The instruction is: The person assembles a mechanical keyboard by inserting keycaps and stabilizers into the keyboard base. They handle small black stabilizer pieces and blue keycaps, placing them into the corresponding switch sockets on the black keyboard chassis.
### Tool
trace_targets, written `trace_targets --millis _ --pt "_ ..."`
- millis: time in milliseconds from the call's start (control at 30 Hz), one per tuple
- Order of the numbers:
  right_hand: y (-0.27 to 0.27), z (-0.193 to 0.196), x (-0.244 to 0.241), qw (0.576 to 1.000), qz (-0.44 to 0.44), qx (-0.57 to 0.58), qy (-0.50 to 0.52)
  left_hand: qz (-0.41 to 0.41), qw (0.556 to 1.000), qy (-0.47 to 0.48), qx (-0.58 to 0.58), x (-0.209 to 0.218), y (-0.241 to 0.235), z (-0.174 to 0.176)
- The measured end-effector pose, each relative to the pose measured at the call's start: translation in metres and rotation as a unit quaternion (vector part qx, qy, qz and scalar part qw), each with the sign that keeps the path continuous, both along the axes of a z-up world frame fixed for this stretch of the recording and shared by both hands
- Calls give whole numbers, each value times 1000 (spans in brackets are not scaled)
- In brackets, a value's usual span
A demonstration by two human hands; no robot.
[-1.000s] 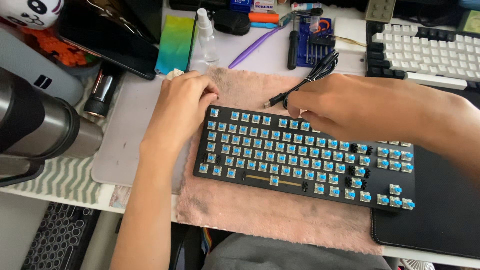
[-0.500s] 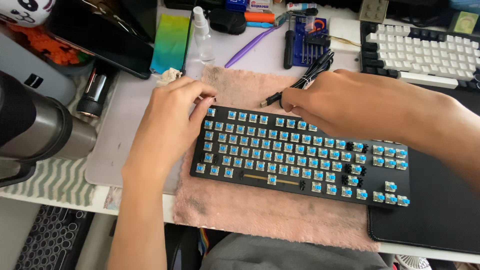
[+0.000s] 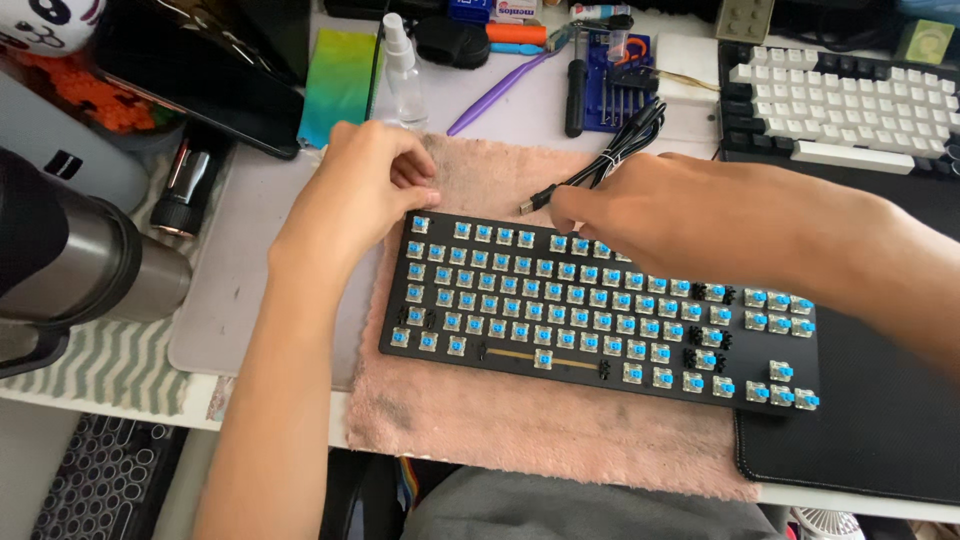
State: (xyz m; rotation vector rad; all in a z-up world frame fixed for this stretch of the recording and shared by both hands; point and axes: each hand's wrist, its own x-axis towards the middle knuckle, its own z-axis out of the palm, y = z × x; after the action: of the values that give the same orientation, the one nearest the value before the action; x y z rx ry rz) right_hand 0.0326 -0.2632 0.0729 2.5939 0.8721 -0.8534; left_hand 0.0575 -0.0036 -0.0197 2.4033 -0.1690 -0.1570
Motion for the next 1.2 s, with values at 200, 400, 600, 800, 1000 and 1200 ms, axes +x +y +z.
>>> trace_targets --millis 200,400,600,800,1000,1200 --pt "-3 3 5 998 65 -27 -1 -35 999 3 10 13 6 -5" --pt "-30 -25 25 908 374 148 -118 -43 998 23 49 15 3 -1" --pt "-26 -34 25 941 280 152 -113 -50 995 28 82 20 0 4" --pt "-31 -48 25 948 238 150 -151 -69 995 -62 47 17 -11 10" --pt "-32 -39 33 938 188 292 -11 -109 993 -31 14 21 -28 -1" --pt "-27 -41 22 963 170 184 -94 -133 988 -80 19 -15 -51 30"
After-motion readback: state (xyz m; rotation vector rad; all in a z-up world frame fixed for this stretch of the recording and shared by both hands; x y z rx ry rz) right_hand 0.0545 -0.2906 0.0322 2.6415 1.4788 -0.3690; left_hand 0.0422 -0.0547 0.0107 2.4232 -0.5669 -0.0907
